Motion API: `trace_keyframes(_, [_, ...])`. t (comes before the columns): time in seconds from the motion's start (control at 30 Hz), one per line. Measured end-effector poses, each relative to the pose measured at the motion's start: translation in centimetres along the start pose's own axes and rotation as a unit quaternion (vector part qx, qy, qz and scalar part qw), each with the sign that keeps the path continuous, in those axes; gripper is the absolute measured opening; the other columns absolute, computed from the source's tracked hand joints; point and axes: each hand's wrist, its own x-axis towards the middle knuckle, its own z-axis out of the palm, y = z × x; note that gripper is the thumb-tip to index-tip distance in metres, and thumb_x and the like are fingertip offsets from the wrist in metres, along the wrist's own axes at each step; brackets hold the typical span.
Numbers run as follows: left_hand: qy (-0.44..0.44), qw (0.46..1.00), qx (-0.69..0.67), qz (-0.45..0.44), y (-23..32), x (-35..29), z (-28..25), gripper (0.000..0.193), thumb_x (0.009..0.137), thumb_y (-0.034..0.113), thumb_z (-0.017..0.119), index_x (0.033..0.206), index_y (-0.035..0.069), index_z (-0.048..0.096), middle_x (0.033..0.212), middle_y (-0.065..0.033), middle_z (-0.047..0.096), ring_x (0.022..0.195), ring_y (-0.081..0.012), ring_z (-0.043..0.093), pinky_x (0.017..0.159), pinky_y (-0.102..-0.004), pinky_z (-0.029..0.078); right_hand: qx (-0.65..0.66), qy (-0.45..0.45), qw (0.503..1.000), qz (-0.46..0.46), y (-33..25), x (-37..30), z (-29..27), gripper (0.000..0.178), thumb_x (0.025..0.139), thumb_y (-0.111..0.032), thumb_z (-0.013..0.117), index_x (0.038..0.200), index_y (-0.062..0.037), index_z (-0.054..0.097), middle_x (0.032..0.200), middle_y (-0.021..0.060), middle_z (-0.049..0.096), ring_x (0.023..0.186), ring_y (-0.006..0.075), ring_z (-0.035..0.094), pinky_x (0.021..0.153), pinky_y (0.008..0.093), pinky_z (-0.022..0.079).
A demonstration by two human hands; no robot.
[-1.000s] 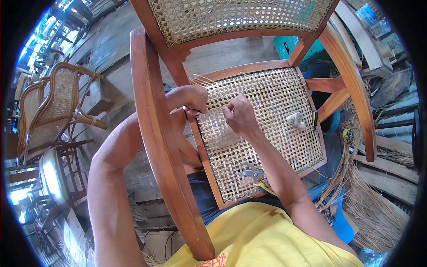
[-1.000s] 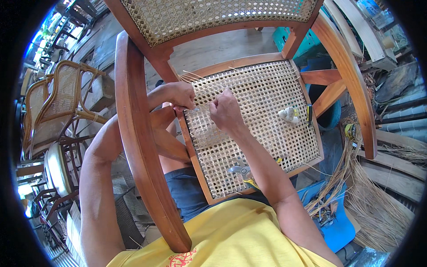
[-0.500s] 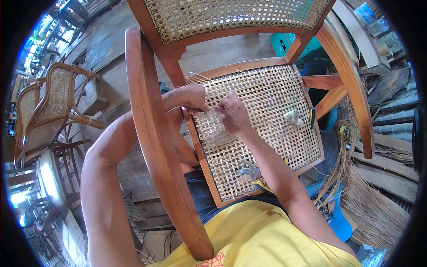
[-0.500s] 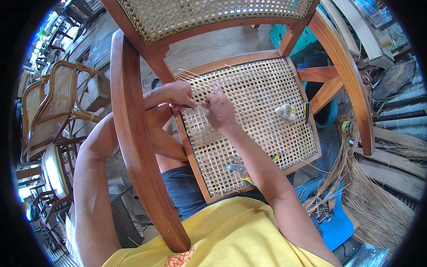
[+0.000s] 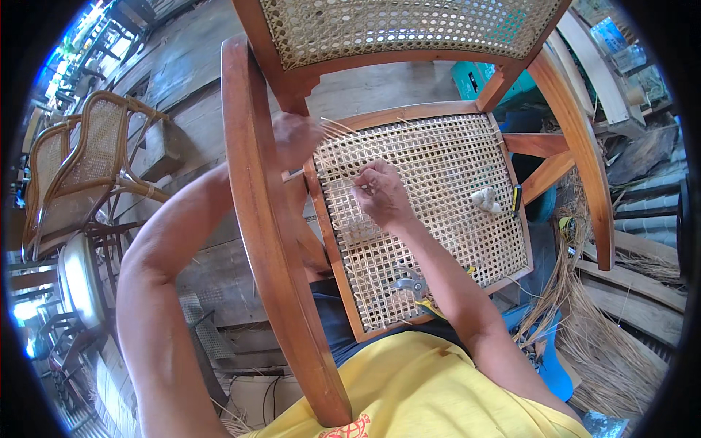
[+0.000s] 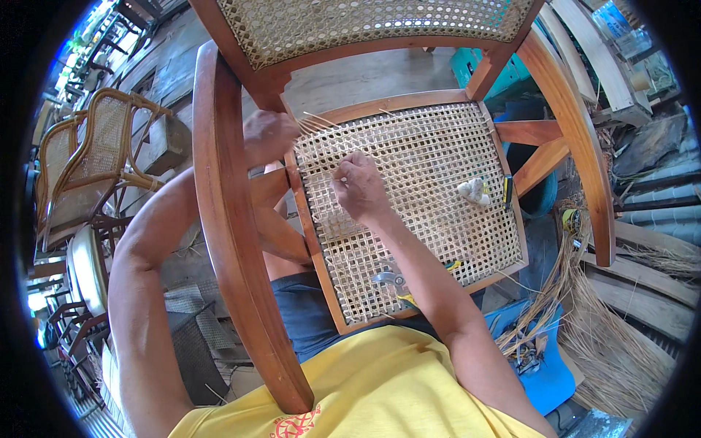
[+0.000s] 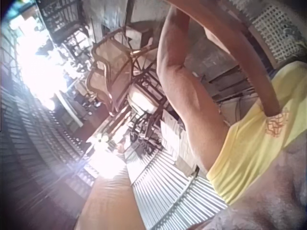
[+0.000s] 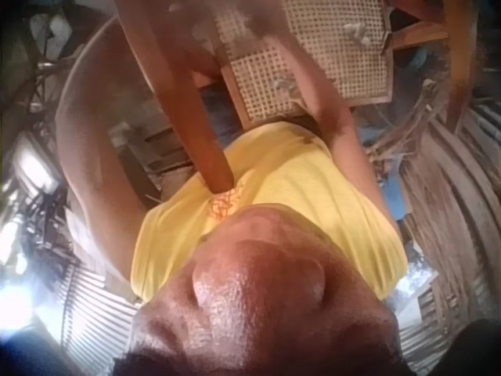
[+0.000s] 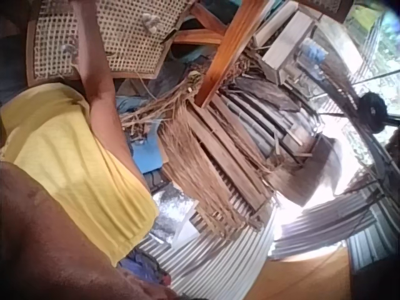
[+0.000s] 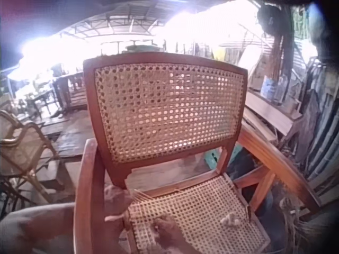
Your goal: The person weaves cane strands through a chair seat frame by hand, using a pair of pliers to pull and position the strands.
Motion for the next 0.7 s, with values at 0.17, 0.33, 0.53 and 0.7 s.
trace_keyframes(0.17, [0.020,0.994,-0.090,-0.055,-2.6,-3.5,-1.0,0.021,0.085,0.024,0.069,0.086,0.004,0.072,0.076,-0.0138,0.069,0.072,-0.0309,0.068,0.066,-0.0443,0.052,-0.065,-0.034,0.994,-0.085,-1.2,3.2,0.1,0.004,0.091,-0.007,0.063,0.089,-0.0063,0.066,0.086,0.0080,0.062,0.089,0.0300,0.062,0.087,0.0421,0.052])
trace_keyframes(0.33, [0.004,0.953,-0.273,-0.135,-1.1,-4.7,-2.9,0.034,0.093,0.032,0.072,0.083,0.000,0.066,0.071,-0.0111,0.064,0.064,-0.0180,0.059,0.060,-0.0362,0.047,0.400,-0.115,0.900,0.128,-2.9,5.5,1.3,0.018,0.099,-0.019,0.068,0.105,-0.0015,0.071,0.087,0.0076,0.071,0.081,0.0101,0.064,0.073,0.0262,0.052])
trace_keyframes(0.53, [-0.045,0.979,-0.184,-0.078,-0.5,-1.5,0.2,0.028,0.088,0.033,0.069,0.091,0.005,0.073,0.082,-0.0164,0.071,0.081,-0.0320,0.072,0.074,-0.0437,0.055,0.019,-0.065,0.993,0.092,-2.1,3.7,-0.5,0.015,0.095,-0.015,0.073,0.099,-0.0009,0.073,0.091,0.0084,0.066,0.083,0.0137,0.063,0.072,0.0273,0.053])
trace_keyframes(0.7, [-0.096,0.984,-0.150,0.002,0.8,0.4,1.2,0.024,0.084,0.028,0.068,0.094,0.007,0.074,0.091,-0.0167,0.073,0.091,-0.0347,0.072,0.081,-0.0456,0.056,-0.158,-0.068,0.982,0.079,-1.9,3.0,-0.7,0.018,0.090,-0.013,0.075,0.083,0.0034,0.072,0.098,0.0160,0.058,0.084,0.0286,0.062,0.080,0.0403,0.054])
